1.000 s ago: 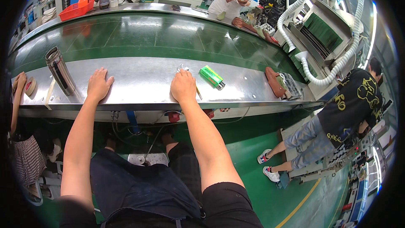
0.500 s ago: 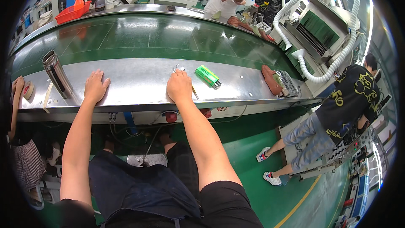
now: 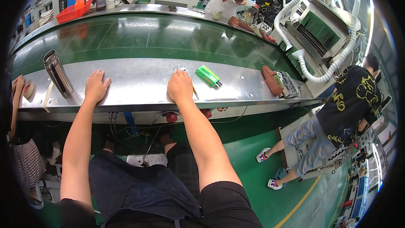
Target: Using a specialized tool to press or adjust the leather upper onto the shoe last during footwear assembly.
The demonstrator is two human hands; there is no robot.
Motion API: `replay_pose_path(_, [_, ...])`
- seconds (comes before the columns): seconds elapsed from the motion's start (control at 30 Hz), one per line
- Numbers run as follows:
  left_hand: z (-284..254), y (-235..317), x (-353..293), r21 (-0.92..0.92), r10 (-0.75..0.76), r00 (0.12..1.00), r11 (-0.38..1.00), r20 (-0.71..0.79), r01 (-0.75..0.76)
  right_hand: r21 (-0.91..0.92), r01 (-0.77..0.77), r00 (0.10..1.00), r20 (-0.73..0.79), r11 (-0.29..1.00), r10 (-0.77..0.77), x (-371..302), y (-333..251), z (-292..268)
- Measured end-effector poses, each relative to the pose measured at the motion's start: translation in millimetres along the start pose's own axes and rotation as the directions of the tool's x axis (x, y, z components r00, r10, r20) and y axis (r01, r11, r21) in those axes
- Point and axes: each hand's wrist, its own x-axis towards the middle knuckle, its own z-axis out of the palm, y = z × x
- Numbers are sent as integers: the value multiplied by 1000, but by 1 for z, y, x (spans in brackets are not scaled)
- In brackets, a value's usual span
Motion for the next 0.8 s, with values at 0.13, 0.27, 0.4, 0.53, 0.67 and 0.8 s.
replay_pose_path(0.13, [-2,1,0,0,-8,1000,1000,15,8,5,0,1000,-6,1000,0,0,0,0])
replay_pose_path(0.27, [-2,1,0,5,-11,1000,1000,17,11,16,5,1000,-5,1000,-5,0,0,0])
replay_pose_path(0.4, [-2,1,-1,0,-8,1000,1000,14,8,1,0,1000,5,1000,0,0,0,1])
replay_pose_path(0.53, [0,-1,0,-8,0,1000,1000,1,0,4,-9,1000,21,1000,9,1,-1,0])
replay_pose_path(0.67, [2,-2,1,-4,0,1000,1000,-3,0,-1,-6,1000,22,1000,6,1,-1,-1])
replay_pose_path(0.8, [1,-2,1,-5,-2,1000,1000,1,2,0,-10,1000,26,1000,10,1,-1,-1])
